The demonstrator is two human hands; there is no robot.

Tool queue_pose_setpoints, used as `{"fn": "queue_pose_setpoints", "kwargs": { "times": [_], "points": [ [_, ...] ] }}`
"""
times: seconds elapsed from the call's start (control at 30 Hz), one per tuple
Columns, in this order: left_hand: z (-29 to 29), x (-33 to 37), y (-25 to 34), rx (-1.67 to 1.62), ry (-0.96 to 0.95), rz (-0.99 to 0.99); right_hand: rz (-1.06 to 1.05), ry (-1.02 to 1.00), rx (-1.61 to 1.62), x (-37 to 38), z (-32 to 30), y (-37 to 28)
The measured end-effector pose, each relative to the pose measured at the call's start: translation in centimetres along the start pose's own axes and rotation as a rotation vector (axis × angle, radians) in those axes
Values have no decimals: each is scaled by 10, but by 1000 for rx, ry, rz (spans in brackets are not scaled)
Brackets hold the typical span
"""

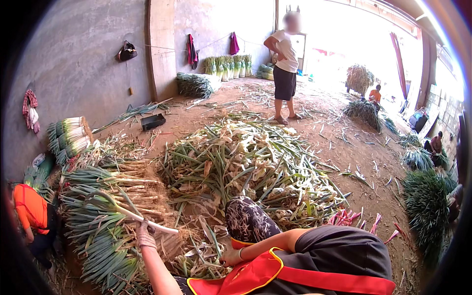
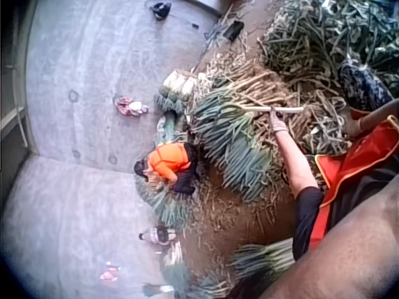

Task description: The person peels and cleans green onions by hand, removing the outer layers and debris before placing them into a crate.

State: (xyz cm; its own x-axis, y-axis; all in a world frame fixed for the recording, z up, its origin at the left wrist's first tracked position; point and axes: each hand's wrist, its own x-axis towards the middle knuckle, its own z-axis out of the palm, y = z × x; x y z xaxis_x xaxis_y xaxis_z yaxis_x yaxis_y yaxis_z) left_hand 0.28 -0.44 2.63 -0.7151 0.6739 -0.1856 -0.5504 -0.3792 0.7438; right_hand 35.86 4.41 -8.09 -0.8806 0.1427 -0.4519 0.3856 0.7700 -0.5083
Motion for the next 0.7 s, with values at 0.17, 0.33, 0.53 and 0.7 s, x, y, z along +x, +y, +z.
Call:
{"fn": "queue_pose_setpoints", "kwargs": {
  "times": [0.17,0.33,0.53,0.7],
  "points": [
    [0,3,-2,10,16,3,10,-31,8,-1,-4,-2],
    [1,1,-2,22,9,1,7,-40,14,-2,-4,-3],
    [4,0,-3,4,21,20,-7,-34,-7,-3,-3,-2],
    [-3,3,-3,27,11,10,-11,-39,-8,-3,-4,-5]
  ]
}}
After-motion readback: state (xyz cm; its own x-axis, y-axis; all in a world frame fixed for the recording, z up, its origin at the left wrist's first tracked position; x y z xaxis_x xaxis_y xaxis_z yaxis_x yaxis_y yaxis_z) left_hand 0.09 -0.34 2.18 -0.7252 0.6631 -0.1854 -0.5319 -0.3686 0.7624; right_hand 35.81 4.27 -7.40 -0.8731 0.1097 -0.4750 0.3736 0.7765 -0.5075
